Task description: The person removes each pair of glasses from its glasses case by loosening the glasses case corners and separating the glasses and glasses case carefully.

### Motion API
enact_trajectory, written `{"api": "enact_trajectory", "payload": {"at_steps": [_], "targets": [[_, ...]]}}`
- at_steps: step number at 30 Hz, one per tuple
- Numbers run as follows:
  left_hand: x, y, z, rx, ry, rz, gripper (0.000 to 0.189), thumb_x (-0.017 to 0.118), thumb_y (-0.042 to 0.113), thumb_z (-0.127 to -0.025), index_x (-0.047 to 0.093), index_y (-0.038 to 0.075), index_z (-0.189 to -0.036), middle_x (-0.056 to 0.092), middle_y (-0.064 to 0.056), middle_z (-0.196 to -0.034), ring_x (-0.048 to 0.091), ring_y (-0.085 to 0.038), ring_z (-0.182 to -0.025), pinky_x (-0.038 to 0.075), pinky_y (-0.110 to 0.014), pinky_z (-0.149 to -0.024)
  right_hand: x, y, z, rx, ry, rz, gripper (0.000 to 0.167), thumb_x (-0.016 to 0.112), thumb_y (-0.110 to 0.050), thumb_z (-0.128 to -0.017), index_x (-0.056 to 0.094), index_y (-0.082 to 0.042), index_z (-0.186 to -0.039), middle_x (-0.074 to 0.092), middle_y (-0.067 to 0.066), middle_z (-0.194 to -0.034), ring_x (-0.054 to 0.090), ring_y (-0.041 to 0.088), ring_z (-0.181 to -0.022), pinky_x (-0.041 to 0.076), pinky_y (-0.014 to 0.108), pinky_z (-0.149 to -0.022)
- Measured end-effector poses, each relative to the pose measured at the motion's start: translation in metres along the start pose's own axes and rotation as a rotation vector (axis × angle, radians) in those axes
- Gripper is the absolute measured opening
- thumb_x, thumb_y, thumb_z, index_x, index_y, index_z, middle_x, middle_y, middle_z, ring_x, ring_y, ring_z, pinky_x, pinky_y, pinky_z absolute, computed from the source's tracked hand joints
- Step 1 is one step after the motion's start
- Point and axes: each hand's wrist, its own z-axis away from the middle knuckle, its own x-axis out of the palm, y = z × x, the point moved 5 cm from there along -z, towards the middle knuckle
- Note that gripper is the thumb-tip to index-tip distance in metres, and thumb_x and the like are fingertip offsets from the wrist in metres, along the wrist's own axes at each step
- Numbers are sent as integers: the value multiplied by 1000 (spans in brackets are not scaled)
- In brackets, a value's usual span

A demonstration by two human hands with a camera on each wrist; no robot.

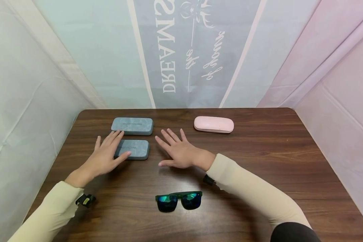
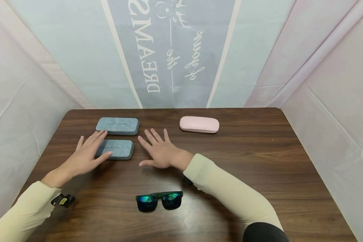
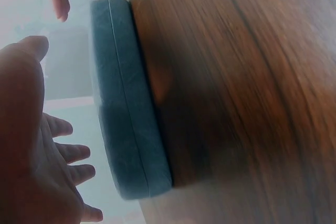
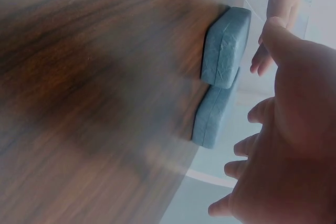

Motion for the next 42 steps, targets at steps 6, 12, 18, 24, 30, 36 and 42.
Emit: {"api": "enact_trajectory", "payload": {"at_steps": [6,12,18,24,30,36,42], "targets": [[-2,-13,8,-20,5,20,86,56,52,-102,22,-1,-160,21,-29,-162,17,-49,-149,-1,-75,-112,5,-3,-6,0,-6,7,92,50,-62,-101,3,-17,-165,-9,13,-169,-6,33,-156,-7,65,-117],[0,-25,14,-32,17,44,86,59,49,-101,22,-2,-160,23,-31,-161,19,-51,-148,2,-76,-111,4,-5,-10,4,-2,10,91,49,-62,-101,5,-16,-165,-6,14,-170,-5,33,-156,-7,65,-117],[-1,-36,19,-19,35,55,85,62,47,-101,24,-3,-159,26,-33,-159,22,-52,-146,6,-74,-112,5,-9,-18,3,-9,5,91,46,-65,-100,3,-17,-165,-6,13,-170,-6,33,-156,-7,64,-118],[-5,-42,22,10,52,78,92,71,44,-95,24,-1,-159,26,-32,-159,27,-54,-142,21,-73,-109,5,-15,-24,1,-12,5,91,47,-65,-100,5,-17,-165,-3,14,-170,-5,32,-156,-6,64,-119],[-5,-45,23,-9,29,103,101,78,46,-89,22,2,-161,23,-30,-160,27,-54,-142,30,-72,-104,8,-22,-31,-3,-27,-7,93,45,-67,-99,3,-18,-165,-4,13,-170,-6,30,-156,-6,60,-120],[-1,-51,16,-11,5,140,105,81,44,-87,19,1,-161,21,-32,-160,26,-55,-142,30,-72,-103,11,-24,-41,0,-24,-46,92,45,-67,-99,3,-18,-165,-3,11,-170,-5,28,-156,-2,54,-122],[3,-55,11,0,6,140,107,84,41,-85,21,0,-160,23,-32,-159,26,-54,-143,30,-71,-105,15,-25,-48,-14,-21,-82,91,49,-63,-100,6,-15,-165,0,13,-170,-3,27,-156,5,49,-124]]}}
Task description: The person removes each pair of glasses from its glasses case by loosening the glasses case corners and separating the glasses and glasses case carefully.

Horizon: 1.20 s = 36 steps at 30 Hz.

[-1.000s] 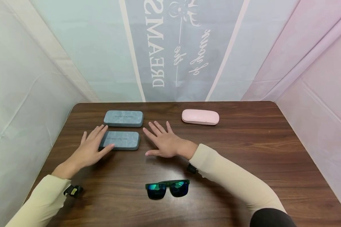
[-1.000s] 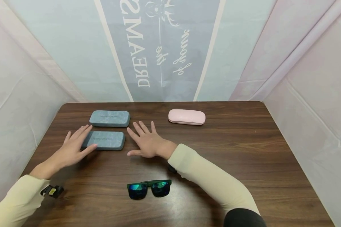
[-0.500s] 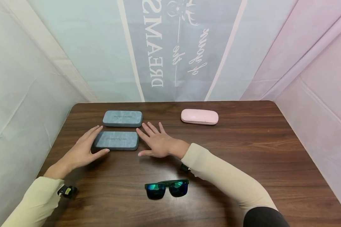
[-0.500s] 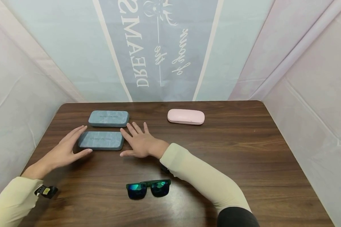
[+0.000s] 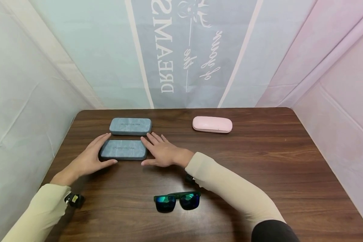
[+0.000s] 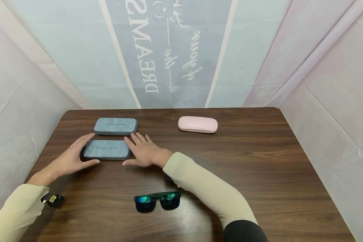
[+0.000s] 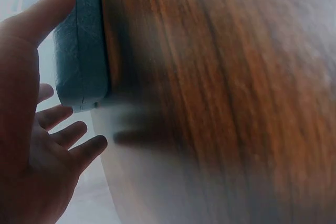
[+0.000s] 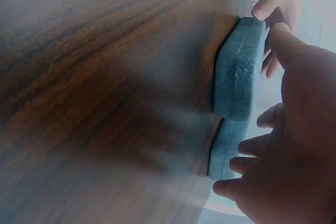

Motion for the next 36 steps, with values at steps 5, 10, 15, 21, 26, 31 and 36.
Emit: {"api": "enact_trajectory", "payload": {"at_steps": [5,10,15,21,26,31,36], "targets": [[3,1,-3,-4,-3,-6,106,85,40,-83,23,1,-160,25,-32,-159,27,-53,-143,30,-70,-106,2,-2,-5,-10,1,-19,92,53,-59,-100,5,-13,-165,1,15,-170,-1,28,-156,9,43,-124],[6,4,-5,12,-6,-11,100,84,38,-85,27,0,-159,30,-30,-158,27,-52,-143,29,-69,-108,7,-7,-10,-23,-13,-21,97,60,-53,-99,1,-12,-164,0,17,-169,0,30,-156,14,37,-124],[9,4,-7,26,-10,-13,95,83,35,-87,32,-2,-156,33,-30,-157,29,-51,-143,29,-68,-108,11,-10,-16,-13,-27,-45,98,61,-50,-100,-2,-13,-164,-2,16,-170,1,28,-156,20,36,-122],[10,4,-9,35,-6,-19,91,85,31,-86,35,-3,-155,34,-30,-155,31,-51,-141,30,-67,-108,12,-12,-24,-4,11,-65,96,63,-45,-100,0,-13,-164,2,14,-170,7,27,-156,26,36,-120],[10,5,-11,33,-7,-21,89,85,30,-86,37,-3,-154,37,-31,-153,32,-51,-140,31,-67,-107,15,-15,-29,-17,29,-39,93,62,-44,-100,3,-13,-165,6,16,-169,12,29,-155,31,36,-118],[9,7,-11,22,-1,-23,88,85,29,-85,38,-2,-153,40,-32,-149,34,-52,-137,31,-68,-106,15,-15,-31,-11,66,-3,89,62,-43,-101,7,-14,-165,18,13,-166,23,26,-152,37,35,-113],[8,8,-11,12,-4,-33,89,85,31,-85,38,-2,-153,40,-32,-148,35,-51,-136,32,-67,-106,12,-15,-31,-9,90,41,84,62,-39,-101,12,-14,-164,28,12,-161,35,24,-146,44,33,-106]]}}
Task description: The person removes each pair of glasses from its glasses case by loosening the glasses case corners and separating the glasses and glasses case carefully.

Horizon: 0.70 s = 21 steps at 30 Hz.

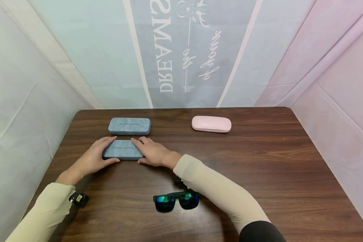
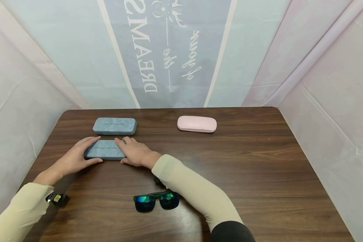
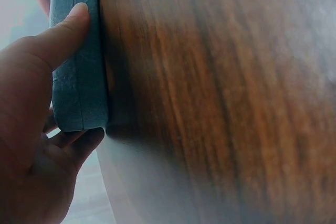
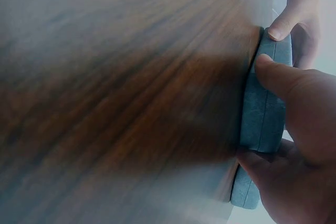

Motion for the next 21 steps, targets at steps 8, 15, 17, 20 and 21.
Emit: {"api": "enact_trajectory", "payload": {"at_steps": [8,15,17,20,21], "targets": [[0,1,0,-4,-1,-3,88,86,28,-85,39,-3,-152,41,-31,-146,38,-50,-134,33,-66,-106,-1,-1,-2,-7,4,28,83,63,-37,-101,15,-13,-164,34,12,-157,40,22,-141,45,31,-105],[0,2,1,2,11,-6,87,86,25,-84,40,-4,-151,43,-31,-144,39,-49,-133,34,-66,-106,-2,-1,-2,-13,14,28,82,64,-36,-101,17,-12,-163,36,12,-155,42,22,-140,45,31,-105],[0,2,1,3,13,-10,87,86,25,-84,40,-4,-151,43,-31,-143,40,-50,-132,34,-66,-105,-3,-1,-2,-11,15,29,82,64,-35,-101,17,-12,-163,37,12,-155,41,22,-140,44,32,-106],[0,3,1,0,8,-10,87,86,25,-84,40,-5,-151,43,-31,-143,39,-49,-133,34,-66,-106,-3,-2,-2,-8,16,30,81,65,-35,-101,18,-12,-163,37,12,-156,41,23,-140,44,32,-106],[0,2,1,-2,6,-9,87,86,24,-84,40,-5,-151,43,-31,-144,39,-49,-133,34,-66,-106,-3,-2,-2,-7,16,30,81,65,-35,-101,18,-12,-163,37,12,-156,41,23,-140,44,32,-106]]}}
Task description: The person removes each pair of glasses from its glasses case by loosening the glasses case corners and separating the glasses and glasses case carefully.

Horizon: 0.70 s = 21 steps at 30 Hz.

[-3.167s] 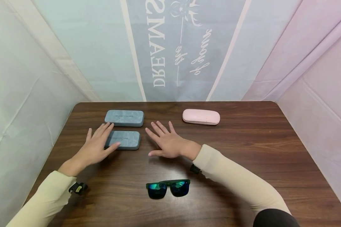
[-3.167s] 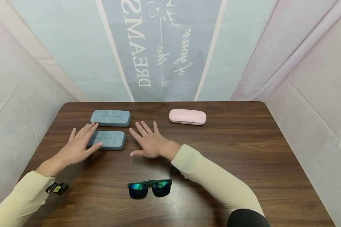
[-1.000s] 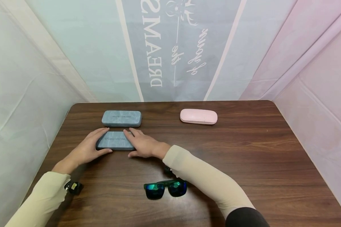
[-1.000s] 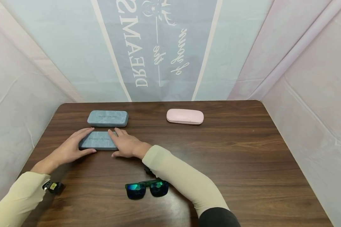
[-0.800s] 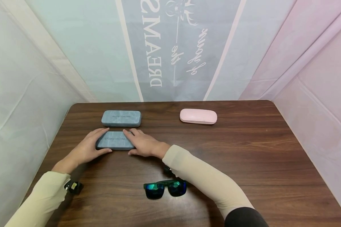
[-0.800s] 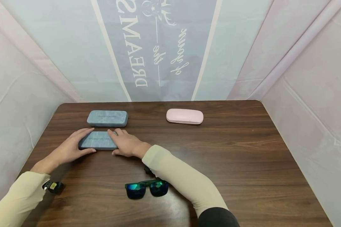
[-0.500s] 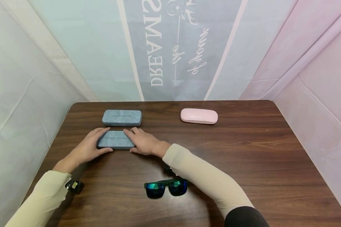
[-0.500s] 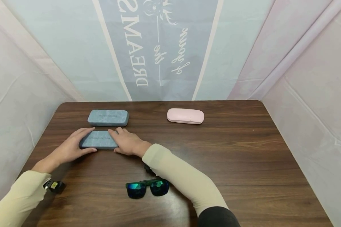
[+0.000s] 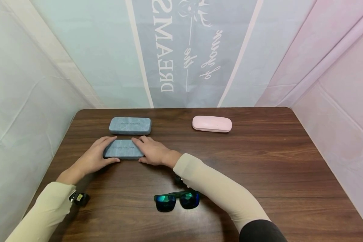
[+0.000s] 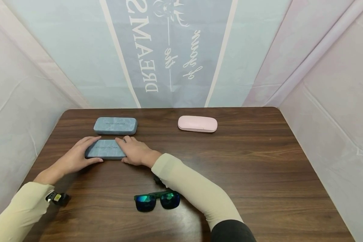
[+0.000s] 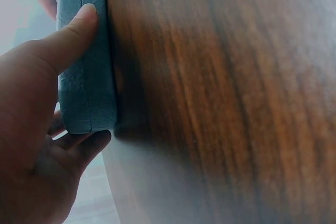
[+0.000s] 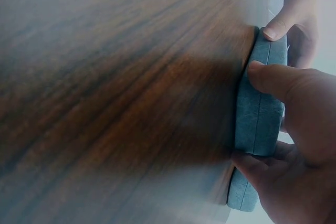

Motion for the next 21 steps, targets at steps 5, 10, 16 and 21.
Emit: {"api": "enact_trajectory", "payload": {"at_steps": [5,10,16,21], "targets": [[0,0,-1,-5,-9,3,87,86,25,-84,39,-5,-151,43,-31,-144,39,-50,-133,33,-66,-106,1,0,-1,4,0,-6,82,66,-35,-100,18,-13,-163,36,11,-156,41,23,-141,45,33,-106],[0,0,0,-8,-10,5,88,86,26,-84,40,-4,-152,43,-31,-144,39,-50,-133,34,-66,-106,1,1,-1,-2,-1,-17,82,66,-34,-100,19,-13,-163,37,11,-156,41,22,-141,44,32,-107],[0,2,1,-4,-8,6,88,87,26,-84,40,-5,-151,43,-31,-143,40,-50,-132,34,-66,-105,-1,2,1,-8,-10,-40,82,67,-33,-100,20,-12,-163,37,11,-157,40,23,-142,42,32,-109],[1,6,1,-4,-6,3,89,87,28,-83,40,-5,-151,44,-31,-143,41,-49,-132,35,-65,-105,-3,5,4,-11,-13,-58,82,68,-34,-99,21,-13,-163,37,10,-156,41,22,-142,41,32,-110]]}}
